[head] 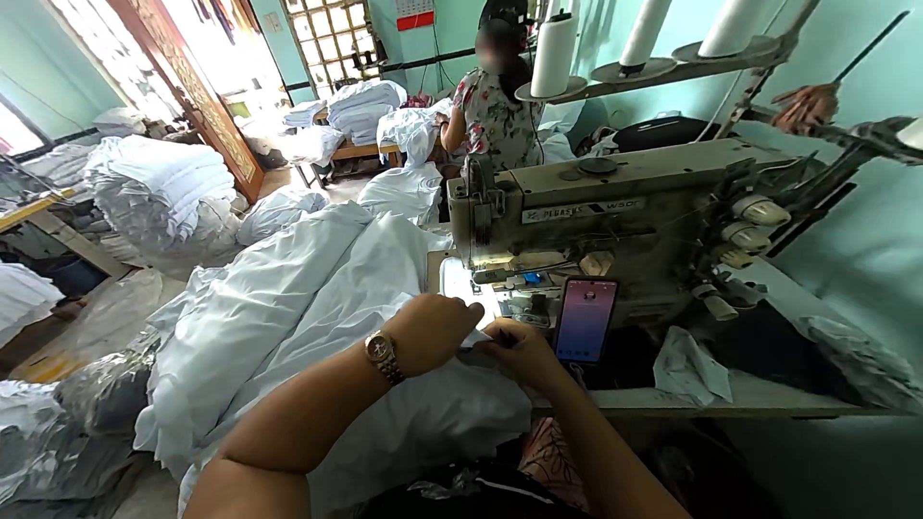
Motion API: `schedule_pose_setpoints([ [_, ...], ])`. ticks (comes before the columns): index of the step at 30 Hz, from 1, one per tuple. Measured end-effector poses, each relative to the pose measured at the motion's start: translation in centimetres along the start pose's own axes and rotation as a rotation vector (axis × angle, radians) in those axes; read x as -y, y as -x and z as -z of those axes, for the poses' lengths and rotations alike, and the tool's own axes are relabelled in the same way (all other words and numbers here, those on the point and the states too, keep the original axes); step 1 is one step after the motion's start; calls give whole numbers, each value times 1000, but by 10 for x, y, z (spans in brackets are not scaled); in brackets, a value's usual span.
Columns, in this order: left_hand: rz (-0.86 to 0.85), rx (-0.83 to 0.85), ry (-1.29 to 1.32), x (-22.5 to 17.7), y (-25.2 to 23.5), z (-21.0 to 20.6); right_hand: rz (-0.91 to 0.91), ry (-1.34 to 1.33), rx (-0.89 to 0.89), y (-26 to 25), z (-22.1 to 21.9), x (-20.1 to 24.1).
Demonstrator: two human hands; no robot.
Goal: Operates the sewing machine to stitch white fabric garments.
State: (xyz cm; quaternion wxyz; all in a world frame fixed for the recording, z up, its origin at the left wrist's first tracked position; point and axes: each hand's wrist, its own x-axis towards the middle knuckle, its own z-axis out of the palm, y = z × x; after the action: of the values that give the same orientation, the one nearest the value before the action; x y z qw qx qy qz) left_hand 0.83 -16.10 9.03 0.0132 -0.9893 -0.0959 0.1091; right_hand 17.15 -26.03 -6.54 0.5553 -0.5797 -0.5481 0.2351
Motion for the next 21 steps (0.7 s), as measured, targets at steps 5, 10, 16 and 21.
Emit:
schedule_pose_setpoints([
  [5,61,-133,-23,5,-4,-8,-3,10,-5,2,0,0],
  [10,-77,-271,40,6,-1,-17,32,29,2,3,4,-2],
  [16,-67,-435,84,18,-5,-45,162,122,-53,17,1,-3],
  [21,-76,-338,127,44,-26,-73,180,240,-137,15,-3,-4],
])
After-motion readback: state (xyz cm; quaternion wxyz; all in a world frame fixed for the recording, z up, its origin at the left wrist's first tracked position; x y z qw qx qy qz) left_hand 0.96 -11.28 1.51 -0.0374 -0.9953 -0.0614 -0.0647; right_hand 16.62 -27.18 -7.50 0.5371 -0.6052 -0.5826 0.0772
